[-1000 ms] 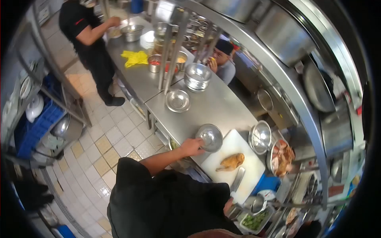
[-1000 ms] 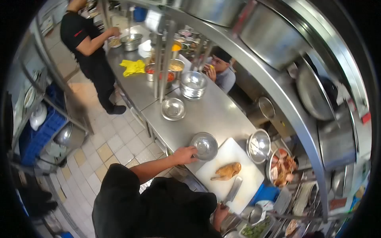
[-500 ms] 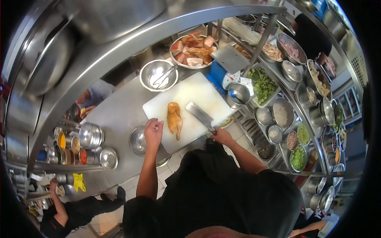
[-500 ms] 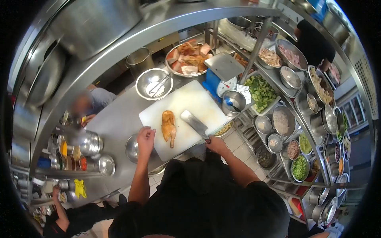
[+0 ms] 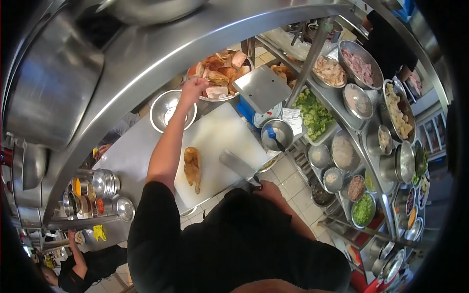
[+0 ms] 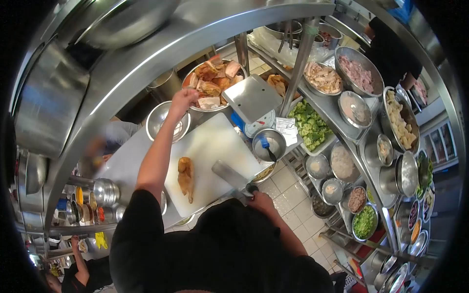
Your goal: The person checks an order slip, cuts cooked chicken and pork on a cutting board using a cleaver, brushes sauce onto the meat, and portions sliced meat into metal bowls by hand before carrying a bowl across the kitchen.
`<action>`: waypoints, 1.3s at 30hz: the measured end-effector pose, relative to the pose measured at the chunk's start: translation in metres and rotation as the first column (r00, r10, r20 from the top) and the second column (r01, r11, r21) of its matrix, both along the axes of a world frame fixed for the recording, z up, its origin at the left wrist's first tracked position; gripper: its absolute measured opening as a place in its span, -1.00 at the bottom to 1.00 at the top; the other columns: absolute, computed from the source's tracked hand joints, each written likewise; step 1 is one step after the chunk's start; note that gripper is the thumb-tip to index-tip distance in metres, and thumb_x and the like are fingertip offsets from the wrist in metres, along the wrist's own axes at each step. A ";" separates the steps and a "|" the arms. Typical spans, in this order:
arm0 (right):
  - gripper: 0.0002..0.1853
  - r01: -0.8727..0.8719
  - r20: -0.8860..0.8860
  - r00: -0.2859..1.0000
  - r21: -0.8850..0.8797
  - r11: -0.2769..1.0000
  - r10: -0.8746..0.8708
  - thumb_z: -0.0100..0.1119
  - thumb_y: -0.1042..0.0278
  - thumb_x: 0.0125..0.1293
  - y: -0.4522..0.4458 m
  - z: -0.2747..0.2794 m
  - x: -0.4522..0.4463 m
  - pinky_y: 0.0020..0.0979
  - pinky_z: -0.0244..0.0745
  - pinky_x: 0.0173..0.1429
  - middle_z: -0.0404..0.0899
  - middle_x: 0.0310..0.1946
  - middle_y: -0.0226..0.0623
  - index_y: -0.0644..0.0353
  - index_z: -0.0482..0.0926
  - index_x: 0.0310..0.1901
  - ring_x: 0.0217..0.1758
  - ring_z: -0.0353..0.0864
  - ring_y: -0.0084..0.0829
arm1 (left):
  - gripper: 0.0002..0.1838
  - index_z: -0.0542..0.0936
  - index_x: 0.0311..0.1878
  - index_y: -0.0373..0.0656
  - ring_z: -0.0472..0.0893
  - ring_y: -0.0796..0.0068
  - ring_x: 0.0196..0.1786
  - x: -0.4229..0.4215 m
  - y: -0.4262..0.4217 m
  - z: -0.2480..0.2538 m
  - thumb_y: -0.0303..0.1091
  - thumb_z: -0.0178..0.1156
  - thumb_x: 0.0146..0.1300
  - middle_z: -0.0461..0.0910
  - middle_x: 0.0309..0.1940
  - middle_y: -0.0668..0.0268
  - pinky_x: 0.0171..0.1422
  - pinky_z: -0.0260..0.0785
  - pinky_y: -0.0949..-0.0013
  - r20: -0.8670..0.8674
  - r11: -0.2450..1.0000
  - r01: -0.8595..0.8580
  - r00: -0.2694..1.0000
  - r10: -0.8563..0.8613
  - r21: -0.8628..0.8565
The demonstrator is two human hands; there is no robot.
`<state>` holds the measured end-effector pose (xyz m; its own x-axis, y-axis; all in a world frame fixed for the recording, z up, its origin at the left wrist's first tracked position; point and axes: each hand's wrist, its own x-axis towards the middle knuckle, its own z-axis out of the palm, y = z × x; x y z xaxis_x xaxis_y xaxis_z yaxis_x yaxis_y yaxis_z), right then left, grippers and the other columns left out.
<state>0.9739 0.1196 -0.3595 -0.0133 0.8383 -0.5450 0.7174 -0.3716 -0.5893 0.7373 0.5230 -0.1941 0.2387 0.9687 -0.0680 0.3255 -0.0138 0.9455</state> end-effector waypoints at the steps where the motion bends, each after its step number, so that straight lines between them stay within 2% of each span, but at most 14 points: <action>1: -0.53 -0.030 -0.015 0.999 0.001 1.000 0.030 0.38 -0.05 0.04 0.001 -0.003 0.003 -0.10 0.53 -0.04 0.66 -0.25 -0.03 0.21 0.61 -0.20 -0.12 0.65 -0.02 | -0.82 0.63 -0.14 -0.22 0.57 0.60 -0.34 0.008 0.015 0.005 -0.33 0.27 0.29 0.63 -0.37 0.39 -0.24 0.41 0.47 0.032 1.000 -0.013 0.999 0.013 -0.018; 5: -0.51 -0.144 -0.052 0.988 -0.004 0.990 0.144 0.36 -0.06 0.07 0.014 0.001 0.016 -0.08 0.52 -0.02 0.66 -0.24 0.00 0.23 0.61 -0.16 -0.10 0.65 0.00 | -0.80 0.60 -0.11 -0.26 0.57 0.61 -0.34 0.039 0.044 0.027 -0.34 0.25 0.30 0.60 -0.37 0.37 -0.26 0.42 0.47 -0.010 0.995 -0.058 0.998 0.057 -0.083; 9: -0.46 -0.205 -0.117 0.971 0.030 0.978 0.207 0.33 -0.11 0.07 0.022 -0.004 0.028 -0.07 0.51 0.00 0.65 -0.23 0.02 0.24 0.59 -0.13 -0.07 0.63 0.03 | -0.69 0.60 -0.06 -0.29 0.59 0.53 -0.25 0.055 0.110 -0.015 -0.26 0.30 0.25 0.63 -0.29 0.30 -0.20 0.45 0.44 -0.222 0.973 0.017 0.974 0.035 0.230; 12: -0.44 -0.227 -0.142 0.963 0.043 0.973 0.231 0.34 -0.12 0.06 0.030 -0.004 0.034 -0.08 0.51 0.01 0.66 -0.21 0.00 0.24 0.59 -0.11 -0.06 0.63 0.02 | -0.58 0.60 -0.03 -0.33 0.61 0.46 -0.21 0.076 0.170 -0.050 -0.23 0.37 0.15 0.65 -0.23 0.23 -0.13 0.47 0.42 -0.320 0.864 0.168 0.947 -0.008 0.474; 17: -0.41 -0.224 -0.184 0.956 0.046 0.973 0.229 0.36 -0.14 0.05 0.037 -0.010 0.039 -0.09 0.51 0.03 0.65 -0.17 -0.03 0.23 0.57 -0.07 -0.04 0.63 0.01 | -0.42 0.58 0.00 -0.37 0.65 0.26 -0.11 0.155 0.164 -0.032 -0.12 0.43 0.01 0.65 -0.15 0.04 0.00 0.47 0.27 -0.514 0.900 0.159 0.854 0.080 0.405; 18: -0.42 -0.217 -0.188 0.956 0.054 0.975 0.223 0.37 -0.12 0.05 0.037 -0.011 0.040 -0.09 0.51 0.05 0.66 -0.15 -0.04 0.22 0.57 -0.06 -0.03 0.63 0.00 | -0.38 0.55 0.01 -0.35 0.63 0.07 -0.01 0.170 0.160 -0.028 -0.07 0.43 -0.01 0.63 -0.10 -0.02 0.08 0.45 0.17 -0.571 0.898 0.198 0.818 0.070 0.394; 22: -0.40 -0.206 -0.184 0.959 0.066 0.976 0.214 0.36 -0.10 0.05 0.037 -0.008 0.041 -0.08 0.50 0.10 0.64 -0.06 -0.07 0.18 0.54 0.01 0.02 0.62 -0.02 | -0.41 0.50 0.05 -0.31 0.55 -0.13 0.12 0.212 0.149 -0.034 -0.08 0.30 0.04 0.59 -0.04 -0.11 0.27 0.37 0.02 -0.777 0.874 0.223 0.584 0.235 0.432; 25: -0.38 -0.209 -0.199 0.958 -0.005 0.978 0.204 0.34 -0.12 0.07 0.042 -0.013 0.042 -0.08 0.49 0.11 0.62 -0.02 -0.07 0.15 0.52 0.05 0.06 0.60 -0.02 | -0.46 0.51 -0.01 -0.30 0.56 -0.13 0.09 0.221 0.163 -0.050 -0.11 0.30 0.03 0.61 -0.06 -0.09 0.19 0.42 0.00 -0.810 0.889 0.216 0.537 0.236 0.403; 26: -0.38 -0.215 -0.211 0.956 -0.042 0.976 0.201 0.33 -0.13 0.07 0.041 -0.013 0.042 -0.08 0.49 0.12 0.62 -0.01 -0.07 0.15 0.51 0.06 0.07 0.59 -0.02 | -0.33 0.46 0.12 -0.29 0.52 -0.13 0.14 0.221 0.160 -0.042 -0.08 0.36 -0.01 0.56 0.03 -0.10 0.20 0.40 0.01 -0.845 0.932 0.210 0.512 0.154 0.297; 30: -0.45 -0.157 -0.222 0.959 0.098 0.983 0.175 0.32 -0.11 0.09 0.043 -0.014 0.042 -0.06 0.50 0.08 0.64 -0.13 0.00 0.18 0.56 -0.05 -0.02 0.61 0.03 | -0.61 0.53 -0.16 -0.28 0.66 0.02 -0.08 0.199 0.164 -0.042 -0.18 0.25 0.04 0.65 -0.21 -0.05 0.07 0.44 0.09 -0.658 0.853 0.180 0.717 0.228 0.490; 32: -0.45 -0.199 -0.194 0.957 0.111 0.974 0.218 0.32 -0.10 0.08 0.047 -0.018 0.044 -0.07 0.50 0.08 0.64 -0.14 0.00 0.17 0.55 -0.04 -0.03 0.62 0.02 | -0.42 0.47 0.09 -0.30 0.63 0.17 0.02 0.177 0.165 -0.027 -0.23 0.36 0.00 0.62 -0.06 0.05 0.13 0.44 0.24 -0.442 0.943 0.124 0.897 0.027 0.310; 34: -0.50 -0.204 -0.205 0.949 0.176 0.963 0.239 0.30 -0.05 0.09 0.048 -0.021 0.045 -0.06 0.51 0.06 0.64 -0.15 -0.01 0.16 0.55 -0.05 -0.04 0.62 0.02 | -0.37 0.45 0.17 -0.30 0.61 0.34 -0.02 0.155 0.158 -0.015 -0.32 0.38 0.00 0.61 -0.06 0.17 0.10 0.46 0.33 -0.139 0.978 0.047 0.990 -0.018 0.203; 37: -0.58 -0.259 -0.091 0.955 0.213 0.942 0.284 0.26 0.05 0.11 0.052 -0.015 0.042 -0.03 0.51 0.04 0.64 -0.14 -0.03 0.15 0.55 -0.08 -0.07 0.62 0.03 | -0.37 0.44 0.22 -0.28 0.60 0.42 -0.09 0.118 0.142 0.002 -0.38 0.37 0.04 0.59 -0.08 0.23 0.04 0.52 0.33 0.340 0.995 -0.050 0.940 0.019 0.084; 39: -0.63 -0.262 -0.015 0.963 0.202 0.944 0.271 0.23 0.11 0.12 0.057 0.008 0.042 -0.01 0.50 0.02 0.63 -0.13 -0.03 0.14 0.54 -0.10 -0.08 0.62 0.05 | -0.40 0.40 0.24 -0.29 0.62 0.37 -0.08 0.067 0.144 -0.024 -0.37 0.30 0.11 0.58 -0.06 0.21 0.01 0.56 0.28 0.515 0.998 -0.056 0.857 0.032 0.031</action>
<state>1.0161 0.1766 -0.3519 -0.2700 0.8914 -0.3640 0.7475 -0.0442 -0.6628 0.8046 0.6668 -0.2180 0.1852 0.9781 0.0949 -0.2054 -0.0559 0.9771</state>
